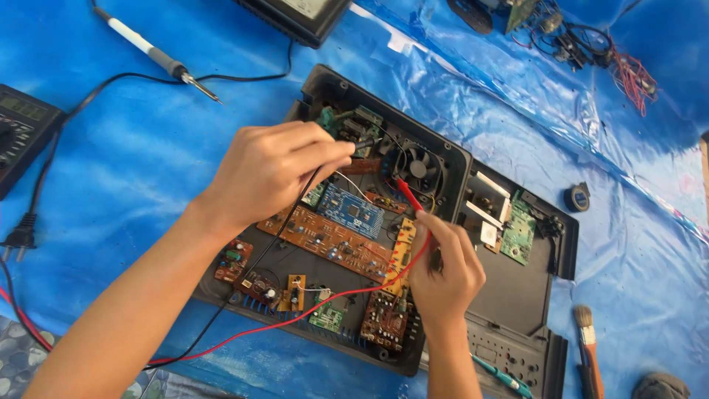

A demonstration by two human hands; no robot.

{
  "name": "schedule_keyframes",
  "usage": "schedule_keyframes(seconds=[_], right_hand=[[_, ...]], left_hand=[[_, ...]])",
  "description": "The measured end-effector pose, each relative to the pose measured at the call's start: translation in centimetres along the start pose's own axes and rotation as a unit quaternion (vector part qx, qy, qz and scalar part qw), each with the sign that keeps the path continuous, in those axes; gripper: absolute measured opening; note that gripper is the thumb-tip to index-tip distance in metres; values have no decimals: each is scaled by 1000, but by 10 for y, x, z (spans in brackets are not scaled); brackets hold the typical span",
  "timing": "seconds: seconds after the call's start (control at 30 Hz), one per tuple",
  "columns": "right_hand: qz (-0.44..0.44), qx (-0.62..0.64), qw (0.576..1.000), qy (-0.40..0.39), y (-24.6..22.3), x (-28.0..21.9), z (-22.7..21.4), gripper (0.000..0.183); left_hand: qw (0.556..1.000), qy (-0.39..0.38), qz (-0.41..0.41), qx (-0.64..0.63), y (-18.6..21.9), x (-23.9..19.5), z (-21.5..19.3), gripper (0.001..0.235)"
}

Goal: The person uses a multimeter to test various points on a disassembled electronic device's circuit board. They move the red and black probes across different components and connectors on the board, which is placed on a blue tarp alongside other tools.

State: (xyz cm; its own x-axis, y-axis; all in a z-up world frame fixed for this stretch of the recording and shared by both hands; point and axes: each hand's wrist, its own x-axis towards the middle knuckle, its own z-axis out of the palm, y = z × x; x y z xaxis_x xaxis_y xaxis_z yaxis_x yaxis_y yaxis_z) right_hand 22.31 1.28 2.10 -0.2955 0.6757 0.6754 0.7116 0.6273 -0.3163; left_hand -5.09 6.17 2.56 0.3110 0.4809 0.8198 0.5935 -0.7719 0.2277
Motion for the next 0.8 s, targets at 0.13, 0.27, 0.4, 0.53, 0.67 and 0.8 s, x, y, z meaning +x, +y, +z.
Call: schedule_keyframes(seconds=[0.13,0.27,0.4,0.53,0.67,0.8], right_hand=[[48,-18,999,9,4,-36,-10,18],[17,30,997,65,10,-60,-8,9],[2,45,995,92,9,-75,-19,14],[-8,87,986,142,6,-75,-22,14],[-3,61,986,152,-5,-66,-18,12],[-1,44,985,168,-9,-64,-9,17]], left_hand=[[999,-37,8,8,27,1,-5,10],[997,-55,-47,1,67,-2,-10,15],[996,-26,-81,-8,108,-29,-11,27],[994,20,-103,-34,129,-49,-7,24],[990,78,-118,-5,140,-64,2,20],[982,112,-149,2,141,-82,12,18]])
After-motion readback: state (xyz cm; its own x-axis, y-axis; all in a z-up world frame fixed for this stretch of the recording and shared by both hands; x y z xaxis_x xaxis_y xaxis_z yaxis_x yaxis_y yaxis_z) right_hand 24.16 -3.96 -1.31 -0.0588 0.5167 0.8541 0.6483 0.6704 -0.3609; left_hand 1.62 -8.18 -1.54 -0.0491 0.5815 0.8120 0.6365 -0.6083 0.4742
